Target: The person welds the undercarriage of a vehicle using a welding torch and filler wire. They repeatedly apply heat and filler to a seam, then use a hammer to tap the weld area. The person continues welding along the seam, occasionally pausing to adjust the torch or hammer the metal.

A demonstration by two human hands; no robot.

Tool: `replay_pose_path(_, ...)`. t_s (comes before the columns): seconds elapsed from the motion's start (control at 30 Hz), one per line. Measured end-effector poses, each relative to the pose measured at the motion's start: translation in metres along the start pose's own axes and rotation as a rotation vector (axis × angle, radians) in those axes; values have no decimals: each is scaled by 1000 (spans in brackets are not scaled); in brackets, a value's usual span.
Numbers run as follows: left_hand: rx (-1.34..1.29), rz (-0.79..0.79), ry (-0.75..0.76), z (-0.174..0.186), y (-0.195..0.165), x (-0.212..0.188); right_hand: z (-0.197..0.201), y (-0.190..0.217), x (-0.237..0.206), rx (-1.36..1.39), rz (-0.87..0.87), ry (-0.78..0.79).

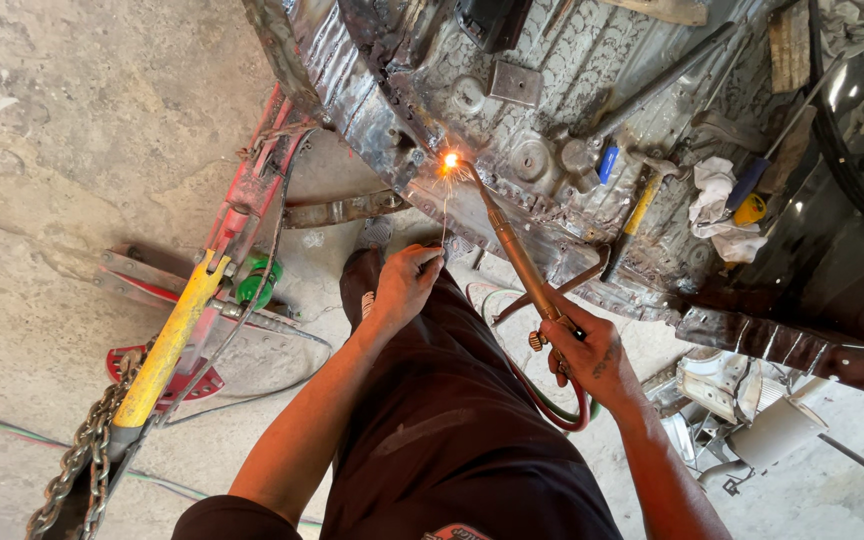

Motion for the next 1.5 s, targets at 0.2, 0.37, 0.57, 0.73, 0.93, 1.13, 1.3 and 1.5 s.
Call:
replay_pose_path(0.2, -21, 19, 26, -1, 2, 0, -1, 0, 0, -7, -2, -1)
replay_pose_path(0.37, -4, -44, -24, 2, -3, 0, -2, 1, 0, 11, 3, 2)
replay_pose_path(0.57, -17, 0, 2, -2, 0, 0, 0, 1, -1, -15, -12, -7)
replay_pose_path(0.73, -8, -26, -18, -1, -2, 0, -1, 3, -2, 5, 4, 5)
replay_pose_path(0.93, -20, 4, -2, -1, 0, 1, -1, 4, -2, -15, -9, -4)
replay_pose_path(1.13, -23, -14, -7, -1, -3, 1, -2, 3, -3, 1, 6, 5)
replay_pose_path(1.3, -34, 35, 29, -5, 1, 2, 0, 3, -3, -15, 8, 2)
replay_pose_path(1.5, -42, 35, 26, -8, 3, 2, 1, 3, -3, -9, 1, -1)
Point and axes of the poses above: each hand's wrist, its own x-axis towards the middle knuckle, its own z-axis out of the back of the hand, y = z × x, the point moved 8 cm from there along x, towards the middle knuckle, and after that the axes turned 14 degrees about x, right-handed, at the moved point
